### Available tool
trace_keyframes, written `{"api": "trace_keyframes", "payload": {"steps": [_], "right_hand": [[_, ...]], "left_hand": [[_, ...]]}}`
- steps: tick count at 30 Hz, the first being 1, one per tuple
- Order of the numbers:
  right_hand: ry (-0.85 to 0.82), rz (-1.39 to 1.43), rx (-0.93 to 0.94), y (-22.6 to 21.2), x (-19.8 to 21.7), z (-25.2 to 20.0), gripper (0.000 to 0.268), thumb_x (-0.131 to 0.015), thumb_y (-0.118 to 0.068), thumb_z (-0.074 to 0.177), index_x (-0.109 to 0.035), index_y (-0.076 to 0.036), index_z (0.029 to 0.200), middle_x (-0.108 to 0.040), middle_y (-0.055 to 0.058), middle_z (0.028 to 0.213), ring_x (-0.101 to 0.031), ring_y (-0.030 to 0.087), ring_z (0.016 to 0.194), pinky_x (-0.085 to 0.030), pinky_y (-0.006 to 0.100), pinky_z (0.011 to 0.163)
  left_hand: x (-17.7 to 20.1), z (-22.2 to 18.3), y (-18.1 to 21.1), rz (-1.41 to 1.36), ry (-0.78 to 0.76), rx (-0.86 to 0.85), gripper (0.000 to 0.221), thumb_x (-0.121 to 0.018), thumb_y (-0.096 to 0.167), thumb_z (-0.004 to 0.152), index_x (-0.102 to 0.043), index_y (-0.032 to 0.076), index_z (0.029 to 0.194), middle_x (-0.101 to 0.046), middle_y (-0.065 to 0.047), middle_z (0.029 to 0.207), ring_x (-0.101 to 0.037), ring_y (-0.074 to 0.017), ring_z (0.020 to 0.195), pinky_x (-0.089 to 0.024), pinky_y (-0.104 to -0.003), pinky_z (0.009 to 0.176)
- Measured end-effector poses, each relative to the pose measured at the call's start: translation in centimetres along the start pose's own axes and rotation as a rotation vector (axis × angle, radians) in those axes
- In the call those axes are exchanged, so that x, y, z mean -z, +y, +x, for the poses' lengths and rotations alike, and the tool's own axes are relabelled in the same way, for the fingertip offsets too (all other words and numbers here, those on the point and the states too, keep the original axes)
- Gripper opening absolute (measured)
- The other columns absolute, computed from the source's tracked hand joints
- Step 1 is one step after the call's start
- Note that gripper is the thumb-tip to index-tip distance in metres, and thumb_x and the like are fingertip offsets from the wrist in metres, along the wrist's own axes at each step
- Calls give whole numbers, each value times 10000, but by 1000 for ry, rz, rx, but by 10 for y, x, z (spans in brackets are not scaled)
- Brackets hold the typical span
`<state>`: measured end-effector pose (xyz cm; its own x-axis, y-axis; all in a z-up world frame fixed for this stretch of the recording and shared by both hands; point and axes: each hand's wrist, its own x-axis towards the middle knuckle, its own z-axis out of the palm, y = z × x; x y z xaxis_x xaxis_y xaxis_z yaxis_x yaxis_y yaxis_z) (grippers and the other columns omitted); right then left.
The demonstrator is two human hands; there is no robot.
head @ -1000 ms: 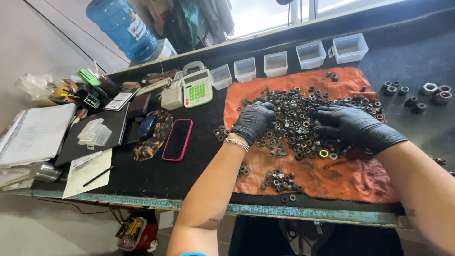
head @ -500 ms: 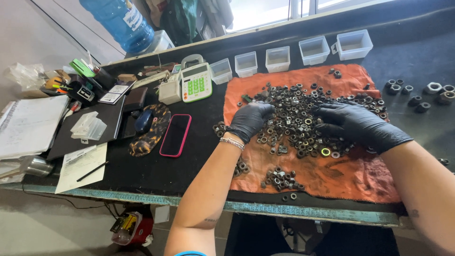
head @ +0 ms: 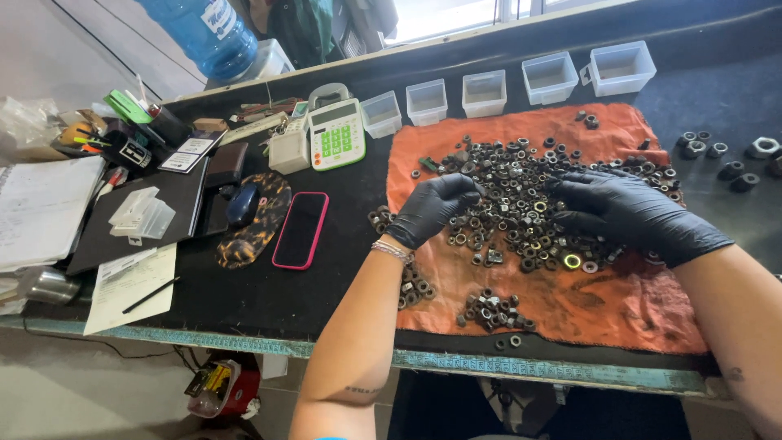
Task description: Sorting through a large pile of small metal hardware components like nuts and washers on a workbench.
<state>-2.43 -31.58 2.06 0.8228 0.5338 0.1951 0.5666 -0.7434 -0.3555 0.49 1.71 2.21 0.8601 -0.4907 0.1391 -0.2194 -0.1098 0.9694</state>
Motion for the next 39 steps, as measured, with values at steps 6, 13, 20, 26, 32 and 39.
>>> {"api": "trace_keyframes", "payload": {"steps": [6,13,20,26,32,39], "right_hand": [[280,-103,206,-25,7,5,529,-719,-419,880,-675,-190,1354,-708,139,1331,-732,377,1039,-576,492,798],[395,-25,320,-57,-15,6,493,-820,-394,826,-718,-115,1219,-740,128,1097,-712,349,934,-552,498,799],[419,158,287,-76,-10,0,266,-754,-385,906,-715,-145,1015,-701,107,969,-673,395,899,-525,511,736],[388,223,329,-63,-8,2,221,-741,-380,922,-726,-170,991,-686,74,932,-671,348,869,-523,484,738],[55,578,526,-91,5,10,202,-696,-336,919,-722,-136,927,-692,58,836,-672,317,790,-516,441,695],[-231,523,570,-109,-29,0,179,-794,-432,805,-826,-295,917,-747,-94,913,-664,196,857,-516,372,775]], "left_hand": [[-4,-6,9,-363,-62,37,247,-735,118,958,-732,43,1194,-761,-99,1189,-740,-147,1023,-621,-259,899],[-28,-13,20,-411,-130,-11,361,-752,43,942,-675,44,1294,-760,-37,1016,-702,-77,948,-605,-248,900],[-56,-21,66,222,-50,-48,471,-753,189,928,-663,203,1390,-784,-122,900,-761,-210,896,-592,-381,836],[-51,-17,72,161,-18,-13,419,-767,157,925,-701,142,1338,-798,-142,1012,-727,-193,1013,-594,-418,938],[-23,-19,47,146,105,-133,286,-668,243,1028,-701,136,1291,-750,-87,1204,-690,-207,1137,-568,-360,994],[-25,-14,14,15,142,-113,479,-643,442,970,-694,76,1275,-770,-49,1140,-747,-117,1007,-609,-254,852]]}}
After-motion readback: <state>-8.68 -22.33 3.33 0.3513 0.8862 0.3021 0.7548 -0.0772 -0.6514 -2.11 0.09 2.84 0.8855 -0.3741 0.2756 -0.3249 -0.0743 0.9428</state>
